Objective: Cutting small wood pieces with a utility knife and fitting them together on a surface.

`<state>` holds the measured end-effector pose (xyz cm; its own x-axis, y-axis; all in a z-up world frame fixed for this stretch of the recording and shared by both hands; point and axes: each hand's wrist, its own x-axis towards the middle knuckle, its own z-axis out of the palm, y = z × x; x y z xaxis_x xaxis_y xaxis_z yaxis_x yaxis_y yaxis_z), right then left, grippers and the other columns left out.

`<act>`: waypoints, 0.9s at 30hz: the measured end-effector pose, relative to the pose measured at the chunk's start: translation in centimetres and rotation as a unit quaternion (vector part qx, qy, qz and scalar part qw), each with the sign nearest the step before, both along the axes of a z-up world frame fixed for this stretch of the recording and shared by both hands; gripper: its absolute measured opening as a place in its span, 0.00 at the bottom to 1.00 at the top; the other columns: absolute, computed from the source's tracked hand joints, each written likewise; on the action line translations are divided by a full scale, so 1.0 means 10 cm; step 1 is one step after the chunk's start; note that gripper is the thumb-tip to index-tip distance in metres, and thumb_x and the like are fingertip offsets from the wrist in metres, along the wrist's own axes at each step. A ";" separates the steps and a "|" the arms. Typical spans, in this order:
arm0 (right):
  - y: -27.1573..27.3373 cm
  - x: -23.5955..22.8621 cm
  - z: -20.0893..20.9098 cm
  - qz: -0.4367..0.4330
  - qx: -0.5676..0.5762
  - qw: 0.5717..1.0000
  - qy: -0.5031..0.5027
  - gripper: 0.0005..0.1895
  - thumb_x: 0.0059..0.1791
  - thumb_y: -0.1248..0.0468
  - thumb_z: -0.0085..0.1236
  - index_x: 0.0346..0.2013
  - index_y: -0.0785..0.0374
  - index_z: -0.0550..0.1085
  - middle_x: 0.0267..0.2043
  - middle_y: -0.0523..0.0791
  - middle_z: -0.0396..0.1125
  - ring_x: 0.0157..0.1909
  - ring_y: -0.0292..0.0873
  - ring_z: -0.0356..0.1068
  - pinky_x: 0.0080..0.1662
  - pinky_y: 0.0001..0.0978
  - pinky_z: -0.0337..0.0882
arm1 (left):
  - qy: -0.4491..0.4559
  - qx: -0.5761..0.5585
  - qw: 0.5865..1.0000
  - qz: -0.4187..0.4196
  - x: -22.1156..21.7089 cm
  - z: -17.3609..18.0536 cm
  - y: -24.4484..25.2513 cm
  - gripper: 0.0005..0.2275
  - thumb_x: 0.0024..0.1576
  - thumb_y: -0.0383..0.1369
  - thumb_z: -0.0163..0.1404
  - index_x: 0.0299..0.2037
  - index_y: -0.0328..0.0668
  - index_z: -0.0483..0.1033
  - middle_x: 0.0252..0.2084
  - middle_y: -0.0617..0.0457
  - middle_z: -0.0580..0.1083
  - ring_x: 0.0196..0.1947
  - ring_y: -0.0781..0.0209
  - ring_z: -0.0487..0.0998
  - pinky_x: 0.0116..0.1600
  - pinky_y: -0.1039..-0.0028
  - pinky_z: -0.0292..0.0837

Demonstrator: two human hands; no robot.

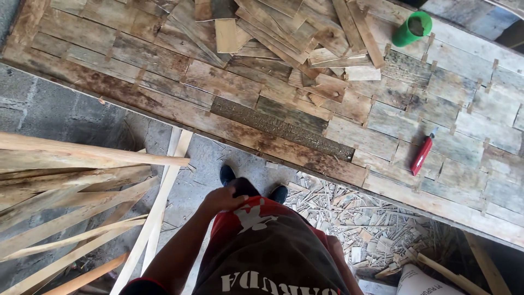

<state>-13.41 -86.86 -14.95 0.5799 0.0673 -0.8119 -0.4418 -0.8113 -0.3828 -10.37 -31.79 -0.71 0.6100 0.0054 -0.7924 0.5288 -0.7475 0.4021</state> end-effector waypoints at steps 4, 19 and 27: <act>0.51 0.25 0.99 -0.063 0.075 0.995 -0.001 0.18 0.49 0.56 0.56 0.42 0.67 0.82 0.35 0.50 0.79 0.38 0.42 0.75 0.42 0.39 0.73 | -0.026 0.014 0.999 -0.020 0.43 0.13 -0.09 0.36 0.51 0.66 0.46 0.44 0.33 0.80 0.43 0.34 0.80 0.47 0.38 0.81 0.53 0.54 0.76; 0.89 1.04 1.42 -0.109 -0.002 0.989 0.105 0.35 0.57 0.42 0.36 0.45 0.65 0.84 0.47 0.53 0.80 0.51 0.46 0.76 0.58 0.35 0.65 | -0.226 -0.401 0.731 0.504 2.96 0.10 0.93 0.14 0.59 0.39 0.53 0.50 0.39 0.74 0.40 0.53 0.80 0.36 0.64 0.83 0.45 0.69 0.82; 1.57 1.04 1.80 -0.127 0.270 0.953 -0.059 0.21 0.51 0.60 0.54 0.56 0.69 0.74 0.50 0.51 0.78 0.52 0.44 0.75 0.55 0.35 0.71 | -0.270 -0.425 0.629 0.593 4.01 0.15 1.13 0.17 0.60 0.41 0.56 0.49 0.35 0.73 0.41 0.49 0.78 0.36 0.61 0.82 0.42 0.70 0.80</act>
